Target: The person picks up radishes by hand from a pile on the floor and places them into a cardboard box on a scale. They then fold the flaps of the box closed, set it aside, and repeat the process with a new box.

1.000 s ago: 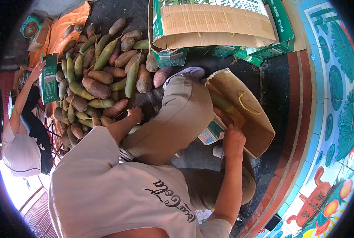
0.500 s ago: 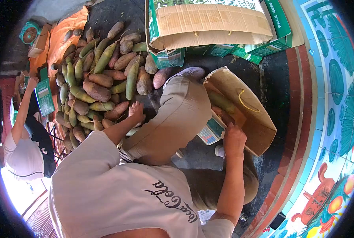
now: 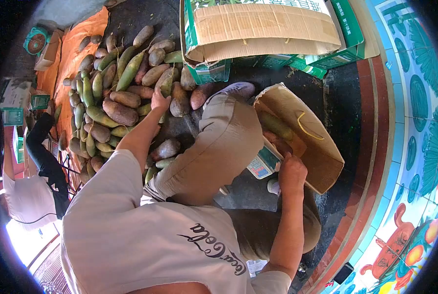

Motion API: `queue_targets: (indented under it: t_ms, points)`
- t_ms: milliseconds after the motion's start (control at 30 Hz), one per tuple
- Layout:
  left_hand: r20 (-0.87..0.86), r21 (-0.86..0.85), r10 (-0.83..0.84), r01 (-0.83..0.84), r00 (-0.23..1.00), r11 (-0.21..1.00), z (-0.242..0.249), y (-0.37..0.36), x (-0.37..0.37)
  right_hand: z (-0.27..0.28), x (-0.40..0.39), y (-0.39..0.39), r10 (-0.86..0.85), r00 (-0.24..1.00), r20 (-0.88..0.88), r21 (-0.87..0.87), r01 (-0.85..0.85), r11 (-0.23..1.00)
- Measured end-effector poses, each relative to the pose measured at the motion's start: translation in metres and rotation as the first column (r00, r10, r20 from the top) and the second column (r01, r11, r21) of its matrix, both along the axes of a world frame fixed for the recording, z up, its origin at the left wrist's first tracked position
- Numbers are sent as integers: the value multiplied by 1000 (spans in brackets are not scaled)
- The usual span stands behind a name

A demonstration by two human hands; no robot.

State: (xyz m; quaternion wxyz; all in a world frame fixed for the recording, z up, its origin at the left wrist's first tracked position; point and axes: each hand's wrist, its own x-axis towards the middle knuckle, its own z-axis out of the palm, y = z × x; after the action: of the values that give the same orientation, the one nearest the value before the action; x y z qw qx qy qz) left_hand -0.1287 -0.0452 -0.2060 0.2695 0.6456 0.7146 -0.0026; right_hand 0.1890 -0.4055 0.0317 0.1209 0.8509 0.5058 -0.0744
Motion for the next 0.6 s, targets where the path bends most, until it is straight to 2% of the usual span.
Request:
queue_targets:
  t_ms: [100,200,300,400,600]
  points:
    - [-11,-71,117,-117,993,991,3,11,10,2,0,2,-7,1000,-15,5,7,1000]
    - [-141,-136,99,-118,985,984,20,16,18,1,1,2,-22,1000,-10,-7,22,1000]
    - [-206,-170,7,-42,978,985,28,17,13,-3,2,0,-13,1000,-16,22,13,1000]
    - [-211,-146,-26,-5,977,989,28,14,7,-3,3,-1,10,1000,-21,40,-9,999]
    - [-68,-160,-5,-6,998,987,24,0,1,0,0,2,21,1000,23,12,-22,1000]
